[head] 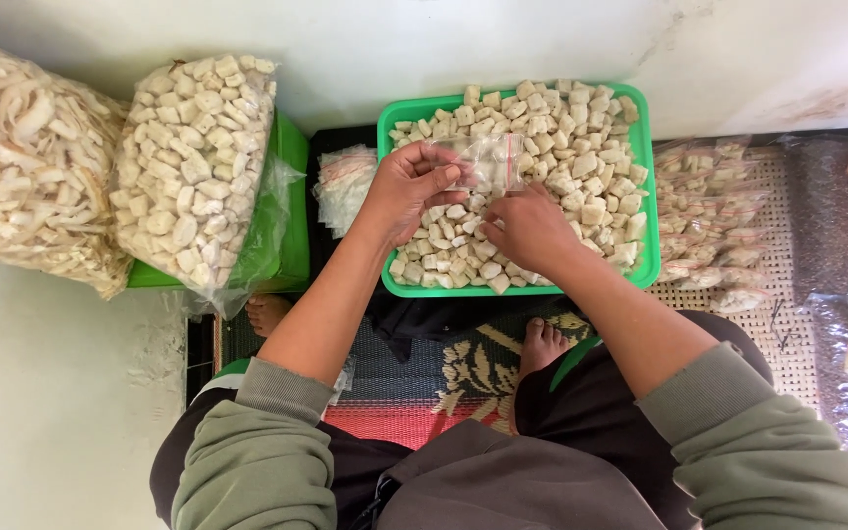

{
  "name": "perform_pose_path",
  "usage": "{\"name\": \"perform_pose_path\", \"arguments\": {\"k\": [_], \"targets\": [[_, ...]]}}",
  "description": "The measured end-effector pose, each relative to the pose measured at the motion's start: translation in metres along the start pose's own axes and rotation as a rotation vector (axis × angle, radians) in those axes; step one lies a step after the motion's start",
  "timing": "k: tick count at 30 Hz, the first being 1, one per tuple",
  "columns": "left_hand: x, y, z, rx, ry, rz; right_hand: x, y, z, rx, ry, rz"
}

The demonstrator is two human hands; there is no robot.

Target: Manually portioning small snack items into individual plastic zip-lock bags from a larger tray.

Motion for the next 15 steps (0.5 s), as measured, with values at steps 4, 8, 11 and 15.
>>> {"name": "perform_pose_path", "arguments": {"k": [4, 8, 11, 15], "targets": [[0.004, 0.002, 0.001, -0.024, 0.004, 0.010, -0.036, -0.017, 0.013, -0.097, 0.104, -0.117], [0.008, 0.005, 0.002, -0.027, 0.003, 0.019, -0.041, -0.023, 0.013, -0.172, 0.160, -0.183], [0.014, 0.005, 0.001, -0.023, 0.002, 0.030, -0.044, -0.025, 0.013, -0.192, 0.166, -0.192], [0.016, 0.006, 0.000, -0.020, -0.005, 0.039, -0.030, -0.025, -0.001, -0.175, 0.151, -0.178]]}}
Point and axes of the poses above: each hand's wrist, its own y-axis away from the middle knuckle, its own x-axis out of the back of the hand, z = x × y, the point moved 7 cm from there along -y, towards the middle knuckle, and after that the axes turned 9 degrees about x, right-handed, at the moved point
